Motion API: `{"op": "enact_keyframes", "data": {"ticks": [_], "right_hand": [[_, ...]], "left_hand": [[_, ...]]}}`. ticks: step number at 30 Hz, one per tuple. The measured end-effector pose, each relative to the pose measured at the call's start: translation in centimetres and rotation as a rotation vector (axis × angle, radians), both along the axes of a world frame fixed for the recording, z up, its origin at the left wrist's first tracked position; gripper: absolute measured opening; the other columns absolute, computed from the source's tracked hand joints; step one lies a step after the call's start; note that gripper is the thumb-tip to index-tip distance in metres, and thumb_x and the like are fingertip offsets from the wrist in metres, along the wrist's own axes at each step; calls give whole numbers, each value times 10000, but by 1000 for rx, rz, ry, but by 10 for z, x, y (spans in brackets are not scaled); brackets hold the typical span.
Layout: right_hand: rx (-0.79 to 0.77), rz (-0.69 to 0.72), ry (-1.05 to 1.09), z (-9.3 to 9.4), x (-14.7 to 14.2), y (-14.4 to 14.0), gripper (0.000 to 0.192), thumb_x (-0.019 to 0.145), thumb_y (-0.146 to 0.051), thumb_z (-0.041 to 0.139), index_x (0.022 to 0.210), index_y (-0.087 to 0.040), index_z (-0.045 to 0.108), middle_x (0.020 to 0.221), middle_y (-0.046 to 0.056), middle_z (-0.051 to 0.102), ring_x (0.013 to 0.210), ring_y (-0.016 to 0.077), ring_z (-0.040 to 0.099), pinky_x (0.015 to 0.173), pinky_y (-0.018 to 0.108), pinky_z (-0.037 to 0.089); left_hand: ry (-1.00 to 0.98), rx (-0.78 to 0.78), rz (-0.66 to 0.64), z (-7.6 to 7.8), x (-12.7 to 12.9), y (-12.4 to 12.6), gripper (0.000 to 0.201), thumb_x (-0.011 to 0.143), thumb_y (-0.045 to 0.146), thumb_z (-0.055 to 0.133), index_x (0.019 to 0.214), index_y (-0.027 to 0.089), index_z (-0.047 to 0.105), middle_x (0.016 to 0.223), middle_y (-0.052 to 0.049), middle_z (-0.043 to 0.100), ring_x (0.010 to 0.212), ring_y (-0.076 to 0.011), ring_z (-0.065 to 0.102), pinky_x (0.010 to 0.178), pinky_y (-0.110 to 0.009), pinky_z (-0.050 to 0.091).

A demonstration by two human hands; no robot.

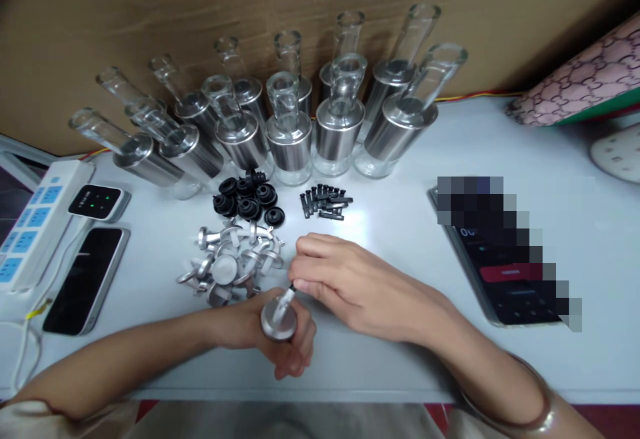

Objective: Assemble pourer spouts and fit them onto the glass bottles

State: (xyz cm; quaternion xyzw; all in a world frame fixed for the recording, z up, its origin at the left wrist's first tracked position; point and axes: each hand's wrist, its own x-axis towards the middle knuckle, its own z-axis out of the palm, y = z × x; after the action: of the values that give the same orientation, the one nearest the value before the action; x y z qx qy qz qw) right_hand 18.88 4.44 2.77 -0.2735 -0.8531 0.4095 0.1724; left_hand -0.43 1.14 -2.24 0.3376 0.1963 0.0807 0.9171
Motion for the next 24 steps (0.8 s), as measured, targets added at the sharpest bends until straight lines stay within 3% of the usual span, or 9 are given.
{"op": "enact_keyframes", "data": {"ticks": [3,8,13,18,24], "right_hand": [[60,-132,71,3,6,2,365,1004,-244,379,649,-184,441,638,-12,436,596,118,435,567,252,363],[95,-401,87,5,22,11,151,926,-241,531,821,-207,634,777,14,645,681,134,575,603,255,420],[113,-400,-140,-2,33,20,149,914,-280,494,890,-205,620,821,32,667,679,155,598,611,275,445],[93,-456,-287,-7,38,24,166,913,-284,427,944,-183,555,706,28,629,556,152,556,552,284,428],[157,-406,-275,-8,39,26,191,887,-289,445,882,-182,603,894,83,625,716,182,589,645,310,457]], "left_hand": [[-5,1,44,1,-1,0,335,683,403,821,609,159,604,547,40,594,552,-93,526,682,-291,435],[1,-25,66,1,0,-1,331,687,400,821,603,160,609,535,39,587,532,-88,518,678,-292,436],[-7,-29,73,0,0,-2,311,673,381,834,615,164,619,545,41,598,548,-88,522,662,-279,432],[32,7,63,1,-1,-2,295,688,354,825,619,158,615,571,35,601,574,-87,543,602,-246,415],[29,14,70,0,-1,-2,277,691,314,826,616,155,613,577,33,604,571,-85,541,589,-242,416]]}}
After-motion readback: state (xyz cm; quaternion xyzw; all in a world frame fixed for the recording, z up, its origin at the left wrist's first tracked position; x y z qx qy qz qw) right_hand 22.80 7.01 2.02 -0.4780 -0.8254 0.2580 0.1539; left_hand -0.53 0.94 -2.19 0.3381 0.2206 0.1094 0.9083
